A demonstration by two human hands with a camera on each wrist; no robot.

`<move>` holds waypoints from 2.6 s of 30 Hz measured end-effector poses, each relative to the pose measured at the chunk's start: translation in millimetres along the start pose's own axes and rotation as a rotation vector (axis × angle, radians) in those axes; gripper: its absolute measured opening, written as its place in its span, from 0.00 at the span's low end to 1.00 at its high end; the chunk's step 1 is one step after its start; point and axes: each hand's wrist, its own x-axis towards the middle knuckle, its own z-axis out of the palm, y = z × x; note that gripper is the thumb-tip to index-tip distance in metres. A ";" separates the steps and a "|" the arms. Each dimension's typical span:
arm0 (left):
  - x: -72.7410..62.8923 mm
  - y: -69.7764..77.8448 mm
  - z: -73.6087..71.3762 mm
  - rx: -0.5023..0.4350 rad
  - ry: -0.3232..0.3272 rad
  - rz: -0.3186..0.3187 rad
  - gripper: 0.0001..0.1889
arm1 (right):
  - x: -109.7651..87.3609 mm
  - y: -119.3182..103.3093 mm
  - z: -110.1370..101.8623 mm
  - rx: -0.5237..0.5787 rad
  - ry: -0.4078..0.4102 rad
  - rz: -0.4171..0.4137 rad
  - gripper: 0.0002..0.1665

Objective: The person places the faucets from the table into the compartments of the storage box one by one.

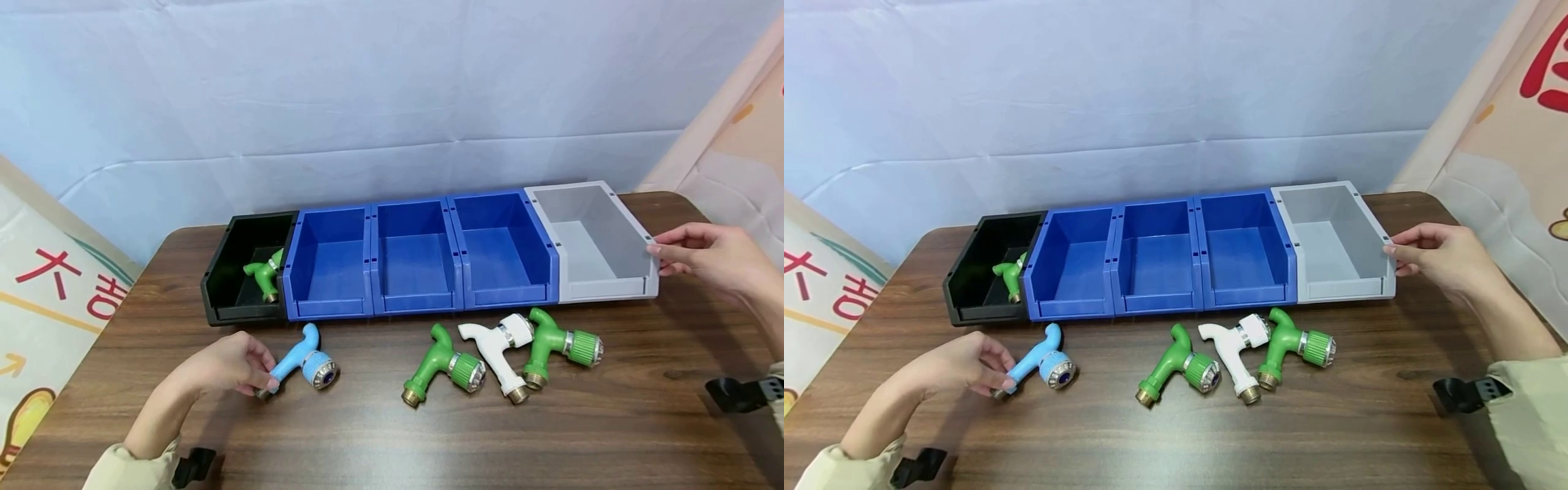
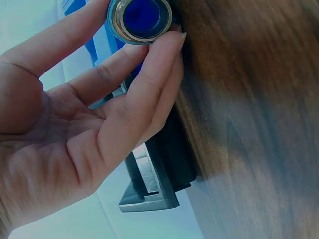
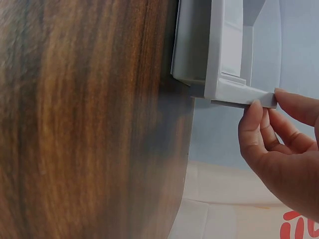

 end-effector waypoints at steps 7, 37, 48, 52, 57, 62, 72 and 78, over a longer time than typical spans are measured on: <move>-1.7 3.9 3.0 0.056 0.050 -0.042 0.08 | 2.5 4.8 -0.2 -0.060 0.015 0.002 0.08; -8.1 2.8 2.6 0.091 0.147 -0.025 0.08 | 8.7 17.3 -2.3 -0.028 0.003 0.000 0.13; -19.2 7.2 0.7 0.145 0.181 -0.022 0.08 | 7.6 14.3 -0.5 -0.037 0.014 0.010 0.09; -24.7 7.2 -2.7 0.133 0.163 0.019 0.09 | 6.4 11.1 -0.1 -0.006 0.013 0.008 0.07; -29.8 9.0 -6.7 0.104 0.161 0.043 0.09 | 20.6 40.5 -5.4 0.038 0.008 -0.005 0.08; -34.2 14.5 -9.3 0.117 0.194 0.049 0.08 | 37.0 72.1 -11.7 0.043 0.012 -0.007 0.15; -31.8 30.2 -13.1 0.182 0.272 0.066 0.09 | 38.4 74.7 -13.5 0.019 0.010 0.000 0.21; -25.3 36.6 -14.8 0.167 0.282 0.062 0.09 | 32.0 63.1 -10.6 0.022 -0.001 0.003 0.16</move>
